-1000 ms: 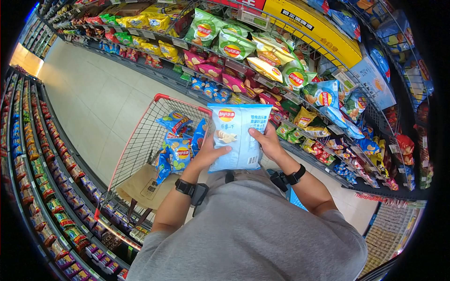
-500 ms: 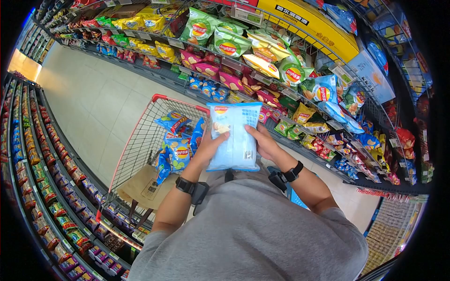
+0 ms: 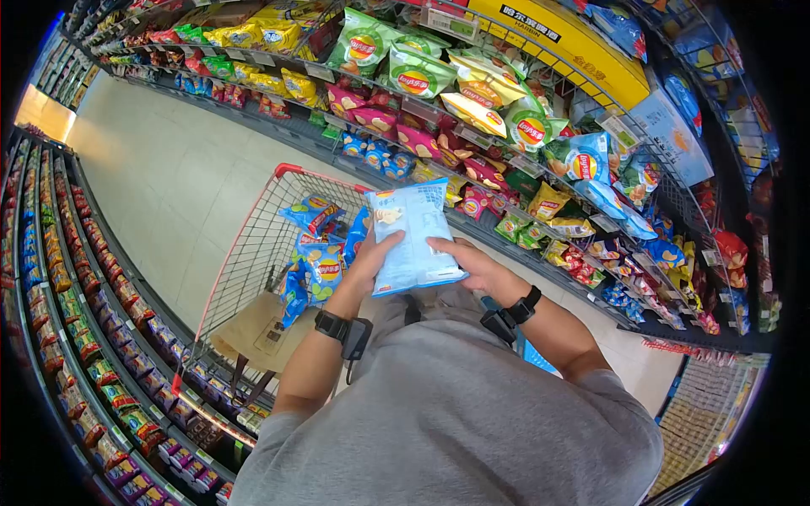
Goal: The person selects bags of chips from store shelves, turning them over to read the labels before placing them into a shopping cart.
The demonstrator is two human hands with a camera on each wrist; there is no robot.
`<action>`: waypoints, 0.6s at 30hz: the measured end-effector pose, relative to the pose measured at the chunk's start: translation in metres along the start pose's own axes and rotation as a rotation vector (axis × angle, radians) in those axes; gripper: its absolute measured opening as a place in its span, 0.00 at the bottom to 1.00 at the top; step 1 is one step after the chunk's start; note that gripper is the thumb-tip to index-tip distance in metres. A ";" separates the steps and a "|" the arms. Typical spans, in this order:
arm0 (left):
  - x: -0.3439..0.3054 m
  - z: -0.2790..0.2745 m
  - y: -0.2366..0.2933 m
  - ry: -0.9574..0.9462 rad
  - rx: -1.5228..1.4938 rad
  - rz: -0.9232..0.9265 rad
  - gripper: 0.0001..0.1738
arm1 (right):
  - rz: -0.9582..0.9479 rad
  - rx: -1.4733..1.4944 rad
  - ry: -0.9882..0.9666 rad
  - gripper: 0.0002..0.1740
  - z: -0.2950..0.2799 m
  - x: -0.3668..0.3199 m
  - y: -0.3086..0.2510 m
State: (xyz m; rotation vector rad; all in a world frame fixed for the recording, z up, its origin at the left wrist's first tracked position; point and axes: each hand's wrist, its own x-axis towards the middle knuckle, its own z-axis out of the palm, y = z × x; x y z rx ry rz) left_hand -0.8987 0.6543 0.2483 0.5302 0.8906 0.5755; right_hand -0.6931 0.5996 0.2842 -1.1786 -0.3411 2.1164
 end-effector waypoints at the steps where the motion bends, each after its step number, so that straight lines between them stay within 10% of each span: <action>1: -0.001 0.000 0.001 0.001 -0.008 -0.003 0.37 | 0.004 0.004 -0.005 0.33 -0.001 0.001 0.001; 13: 0.007 -0.015 -0.018 -0.006 0.061 0.123 0.39 | -0.083 -0.042 0.043 0.31 -0.003 0.020 -0.005; 18: -0.002 -0.040 -0.031 0.161 0.682 0.298 0.36 | -0.163 -0.155 0.223 0.29 -0.016 0.059 0.009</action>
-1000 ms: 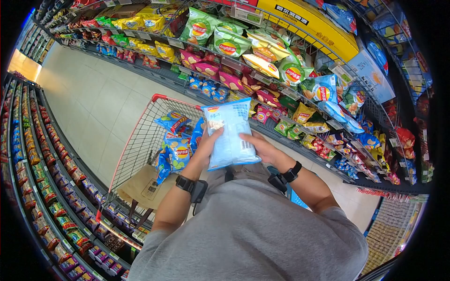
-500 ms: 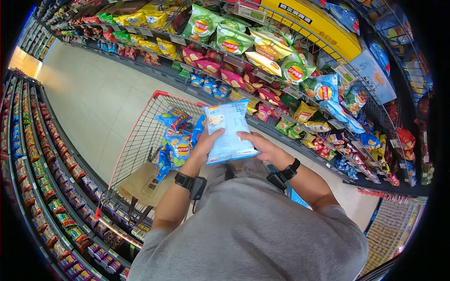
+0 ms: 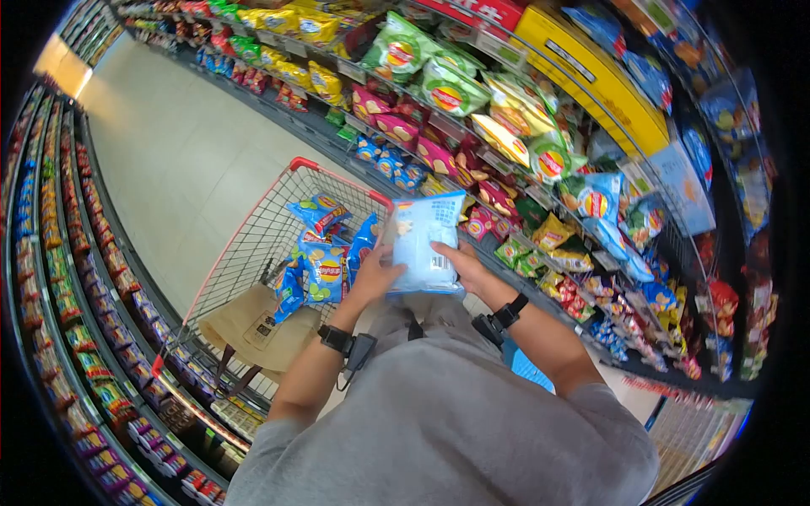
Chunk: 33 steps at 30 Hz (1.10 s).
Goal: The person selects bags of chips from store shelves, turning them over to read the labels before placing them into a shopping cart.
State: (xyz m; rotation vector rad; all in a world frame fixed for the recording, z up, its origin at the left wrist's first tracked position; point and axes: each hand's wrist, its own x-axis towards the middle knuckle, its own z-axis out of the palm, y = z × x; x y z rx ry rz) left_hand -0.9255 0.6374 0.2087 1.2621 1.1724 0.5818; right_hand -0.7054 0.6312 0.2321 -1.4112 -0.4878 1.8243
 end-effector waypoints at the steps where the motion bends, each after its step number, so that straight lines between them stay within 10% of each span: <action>1: -0.004 -0.002 -0.009 0.038 0.110 -0.017 0.35 | -0.038 -0.086 0.038 0.29 0.004 0.004 0.002; 7: -0.022 0.003 -0.028 0.269 -0.370 -0.004 0.40 | -0.084 -0.468 0.011 0.31 0.060 0.013 0.009; 15: -0.062 -0.050 -0.042 0.454 -0.697 -0.076 0.34 | 0.020 -0.674 -0.511 0.30 0.113 0.036 0.018; 19: -0.086 -0.062 -0.065 0.462 -0.918 -0.114 0.25 | -0.311 -1.063 -0.334 0.32 0.109 0.072 0.050; 22: -0.104 -0.068 -0.078 0.441 -1.027 -0.184 0.22 | 0.379 -0.736 -0.363 0.35 0.133 0.049 0.036; 33: -0.118 -0.095 -0.091 0.385 -0.702 -0.367 0.38 | 0.348 -0.582 -0.419 0.34 0.126 0.058 0.077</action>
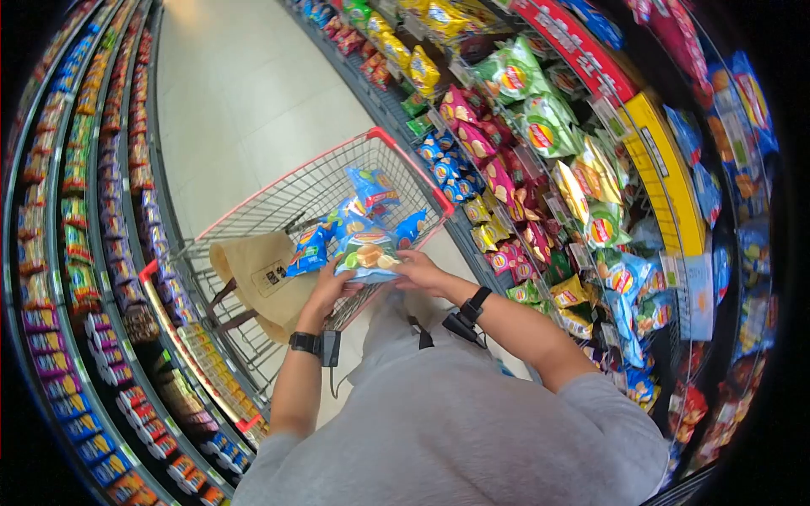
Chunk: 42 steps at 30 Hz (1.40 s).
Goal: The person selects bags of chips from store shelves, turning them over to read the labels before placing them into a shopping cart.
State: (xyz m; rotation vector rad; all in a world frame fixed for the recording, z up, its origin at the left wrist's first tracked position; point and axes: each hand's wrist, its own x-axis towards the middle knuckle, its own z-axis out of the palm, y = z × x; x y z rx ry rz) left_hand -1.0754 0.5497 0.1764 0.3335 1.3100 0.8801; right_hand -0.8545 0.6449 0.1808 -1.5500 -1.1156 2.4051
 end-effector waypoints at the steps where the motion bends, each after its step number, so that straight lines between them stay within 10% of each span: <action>1: 0.001 0.002 0.004 0.040 0.015 0.029 0.33 | -0.009 0.022 -0.005 0.34 0.000 0.001 0.000; 13: 0.049 -0.040 0.005 0.208 0.324 0.121 0.31 | -0.094 0.290 0.096 0.20 -0.082 -0.060 0.050; 18: 0.110 -0.081 -0.026 0.236 1.284 0.292 0.29 | -0.173 0.539 0.270 0.18 -0.142 -0.124 0.103; 24: 0.142 0.074 -0.003 -0.021 1.017 0.748 0.20 | -0.306 0.850 0.529 0.17 -0.175 -0.196 0.183; 31: 0.092 0.361 -0.018 -0.647 1.004 0.631 0.19 | -0.486 1.089 0.689 0.14 -0.209 -0.275 0.261; 42: -0.026 0.638 -0.144 -1.164 0.989 0.686 0.21 | -0.858 0.822 1.571 0.23 -0.345 -0.441 0.347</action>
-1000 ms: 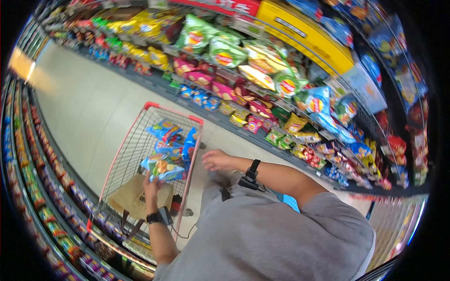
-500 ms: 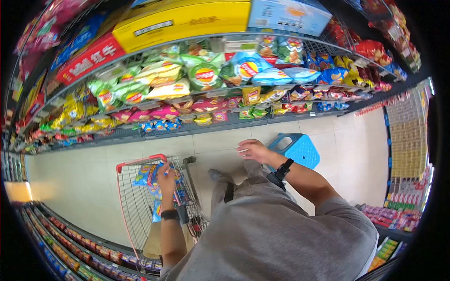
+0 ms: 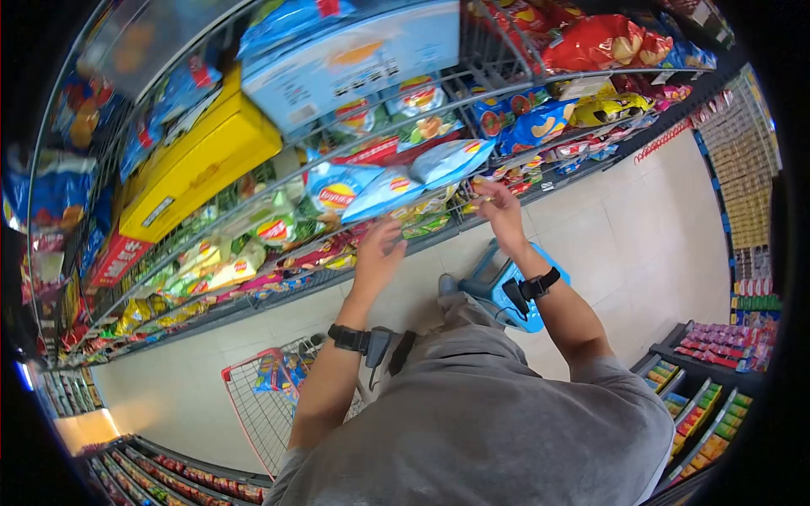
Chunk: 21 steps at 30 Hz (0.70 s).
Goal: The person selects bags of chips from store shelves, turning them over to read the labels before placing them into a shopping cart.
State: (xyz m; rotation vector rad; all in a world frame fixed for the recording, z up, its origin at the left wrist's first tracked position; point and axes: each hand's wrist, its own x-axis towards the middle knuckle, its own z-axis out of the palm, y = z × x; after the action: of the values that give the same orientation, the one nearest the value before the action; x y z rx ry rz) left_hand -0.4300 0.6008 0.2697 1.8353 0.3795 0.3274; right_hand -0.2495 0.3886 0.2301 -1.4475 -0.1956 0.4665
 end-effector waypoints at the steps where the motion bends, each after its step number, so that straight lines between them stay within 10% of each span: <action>1: 0.014 0.012 0.014 0.003 0.026 0.036 0.22 | -0.073 -0.033 0.008 0.26 -0.008 0.016 -0.006; 8: 0.076 0.056 0.042 -0.049 0.137 -0.021 0.25 | -0.176 -0.045 -0.093 0.38 -0.018 0.071 -0.041; 21: 0.067 0.049 0.069 0.123 -0.013 -0.005 0.15 | -0.125 -0.010 -0.219 0.07 -0.054 0.049 -0.106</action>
State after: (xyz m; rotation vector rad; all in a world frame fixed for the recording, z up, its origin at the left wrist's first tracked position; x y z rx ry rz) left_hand -0.3428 0.5679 0.3241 1.8063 0.4659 0.4402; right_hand -0.1641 0.3547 0.3202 -1.3835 -0.4613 0.5219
